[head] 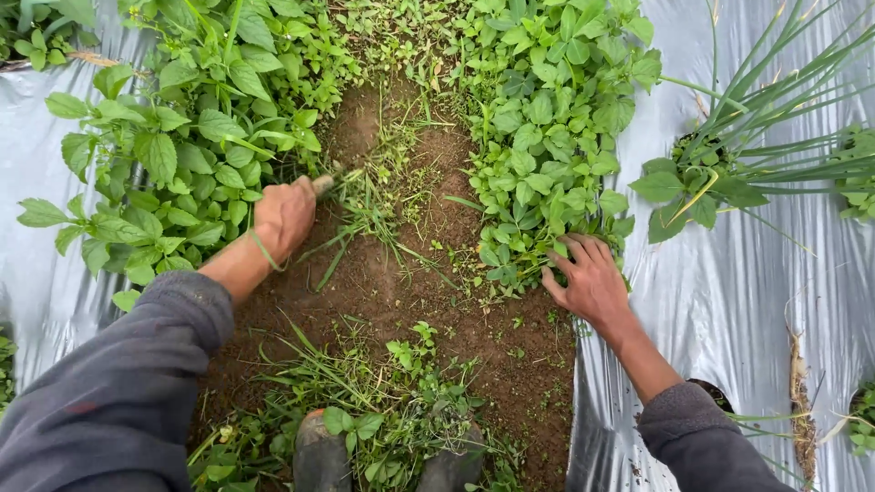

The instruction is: The person uses a small hand hoe to loosen soil and remove weeds from a garden bed covered with plastic mulch. They also pull weeds by hand from around the base of the plants and gather the removed vegetation.

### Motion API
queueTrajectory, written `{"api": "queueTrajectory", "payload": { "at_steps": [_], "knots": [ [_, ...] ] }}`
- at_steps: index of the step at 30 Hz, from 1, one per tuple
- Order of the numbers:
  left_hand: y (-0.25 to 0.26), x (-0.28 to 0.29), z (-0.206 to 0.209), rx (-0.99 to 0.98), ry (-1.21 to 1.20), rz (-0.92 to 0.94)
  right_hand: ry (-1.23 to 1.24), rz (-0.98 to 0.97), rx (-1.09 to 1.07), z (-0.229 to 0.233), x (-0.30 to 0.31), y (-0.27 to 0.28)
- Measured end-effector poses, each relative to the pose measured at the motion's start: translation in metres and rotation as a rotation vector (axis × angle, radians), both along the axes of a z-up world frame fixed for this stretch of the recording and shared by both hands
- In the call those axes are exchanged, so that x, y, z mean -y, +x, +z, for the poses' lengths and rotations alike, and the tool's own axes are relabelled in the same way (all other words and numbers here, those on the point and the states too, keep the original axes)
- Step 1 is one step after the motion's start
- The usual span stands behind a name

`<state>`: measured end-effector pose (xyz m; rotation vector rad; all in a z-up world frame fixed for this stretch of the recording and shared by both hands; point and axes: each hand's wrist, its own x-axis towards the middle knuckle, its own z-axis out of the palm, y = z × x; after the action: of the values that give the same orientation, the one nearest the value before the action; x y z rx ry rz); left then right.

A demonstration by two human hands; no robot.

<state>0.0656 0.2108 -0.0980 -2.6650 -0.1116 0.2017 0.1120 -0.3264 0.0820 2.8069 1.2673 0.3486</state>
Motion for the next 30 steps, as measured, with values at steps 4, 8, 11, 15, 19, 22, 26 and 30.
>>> {"api": "queueTrajectory", "payload": {
  "at_steps": [4,8,11,15,19,22,26,30],
  "knots": [
    [-0.076,0.003,0.048,-0.175,-0.234,-0.062,-0.015,-0.042,0.005,0.002,-0.002,-0.005],
    [-0.071,0.018,0.101,-0.178,-0.277,-0.060,-0.024,-0.046,0.017,-0.005,0.000,-0.003],
    [0.002,0.020,0.078,-0.109,-0.180,0.050,-0.032,-0.035,0.061,-0.008,0.003,-0.002],
    [0.081,0.064,0.068,-0.010,-0.237,0.181,-0.016,-0.029,0.082,-0.006,0.001,-0.001],
    [0.061,0.104,0.095,-0.125,-0.195,0.101,0.011,0.003,0.065,-0.010,0.006,0.002],
    [0.011,0.092,0.105,-0.086,-0.081,-0.142,0.019,0.007,0.073,-0.009,0.003,-0.001],
    [-0.038,0.044,0.070,-0.151,-0.040,-0.401,0.030,0.005,0.099,-0.009,0.002,0.000],
    [-0.046,0.025,0.096,-0.178,-0.057,-0.337,0.033,-0.007,0.095,-0.010,0.002,0.001]
  ]
}}
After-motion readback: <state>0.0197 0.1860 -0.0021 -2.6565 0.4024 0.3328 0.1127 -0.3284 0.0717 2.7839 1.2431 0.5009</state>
